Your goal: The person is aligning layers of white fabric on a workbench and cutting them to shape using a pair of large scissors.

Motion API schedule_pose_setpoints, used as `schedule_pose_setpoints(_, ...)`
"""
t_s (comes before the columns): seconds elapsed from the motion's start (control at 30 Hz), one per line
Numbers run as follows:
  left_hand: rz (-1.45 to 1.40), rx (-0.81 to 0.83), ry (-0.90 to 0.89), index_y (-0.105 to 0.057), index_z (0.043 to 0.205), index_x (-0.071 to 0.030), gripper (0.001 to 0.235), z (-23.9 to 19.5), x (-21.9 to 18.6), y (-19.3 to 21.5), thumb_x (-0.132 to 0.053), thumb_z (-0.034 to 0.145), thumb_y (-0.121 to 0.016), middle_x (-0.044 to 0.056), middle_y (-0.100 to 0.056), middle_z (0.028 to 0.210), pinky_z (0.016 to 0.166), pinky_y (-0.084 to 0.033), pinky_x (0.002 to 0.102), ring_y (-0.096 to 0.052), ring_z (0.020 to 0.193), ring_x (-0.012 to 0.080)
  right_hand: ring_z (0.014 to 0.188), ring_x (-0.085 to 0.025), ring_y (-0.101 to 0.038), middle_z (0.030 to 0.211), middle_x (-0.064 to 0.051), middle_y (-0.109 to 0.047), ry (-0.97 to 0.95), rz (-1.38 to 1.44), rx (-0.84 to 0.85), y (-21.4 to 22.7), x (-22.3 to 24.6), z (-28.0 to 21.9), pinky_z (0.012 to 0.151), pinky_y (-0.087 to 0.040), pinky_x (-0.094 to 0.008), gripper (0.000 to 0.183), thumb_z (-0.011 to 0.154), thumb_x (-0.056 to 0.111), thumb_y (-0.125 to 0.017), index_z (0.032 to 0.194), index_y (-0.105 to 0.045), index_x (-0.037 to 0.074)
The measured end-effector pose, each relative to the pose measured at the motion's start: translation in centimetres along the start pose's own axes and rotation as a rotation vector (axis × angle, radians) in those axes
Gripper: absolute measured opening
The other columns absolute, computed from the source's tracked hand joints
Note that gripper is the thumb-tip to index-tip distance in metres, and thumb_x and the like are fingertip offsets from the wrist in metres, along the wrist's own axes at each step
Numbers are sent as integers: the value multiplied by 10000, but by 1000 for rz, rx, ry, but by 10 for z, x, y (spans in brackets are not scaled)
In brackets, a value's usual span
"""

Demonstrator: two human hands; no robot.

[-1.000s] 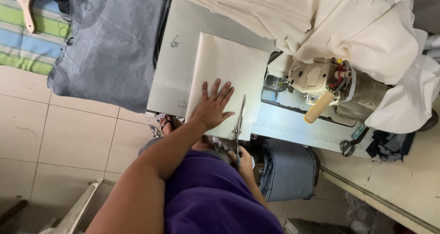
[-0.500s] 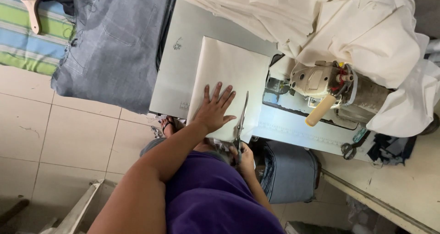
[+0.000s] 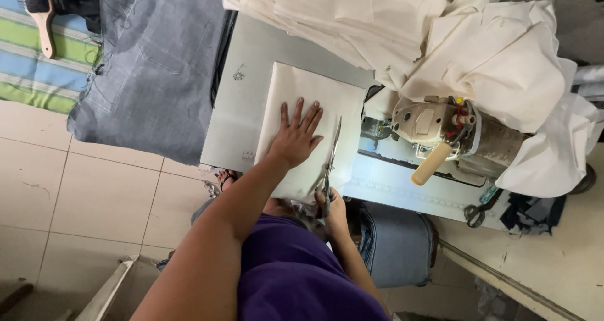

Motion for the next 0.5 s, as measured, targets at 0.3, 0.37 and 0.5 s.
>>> schedule_pose_setpoints(0.3,-40,-98,-42,-404,1430,-165,424,13,-8,-4,-354,1057,-335,74,-349,1482,1178,-197,676,-265,1460,379,483,-215,-619,563,-126,-596,21,-53,11,19,-30,-9,482,-504,-321,337,869,233,-856,784,-601,30)
schedule_pose_setpoints(0.37,-95,-314,-66,-609,1221,-148,269,17,-9,18,-242,1000,-487,87,-560,1248,1143,-309,636,-465,1355,341,493,-207,-616,569,-115,-592,15,-69,12,16,-22,-19,486,-504,-316,331,881,249,-840,792,-602,36)
schedule_pose_setpoints(0.5,-37,107,-43,-142,1659,-196,591,29,1,2,-431,1117,-159,54,-76,1735,1241,-19,680,24,1579,384,484,-189,-595,585,-62,-541,-21,94,11,-6,16,-20,497,-492,-302,356,909,355,-766,808,-546,94)
Point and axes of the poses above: each hand's wrist, its own z-axis towards the middle knuckle, its own y-axis out of the back of the hand, x = y × z, the point moved 10 cm from there along z, towards the middle knuckle
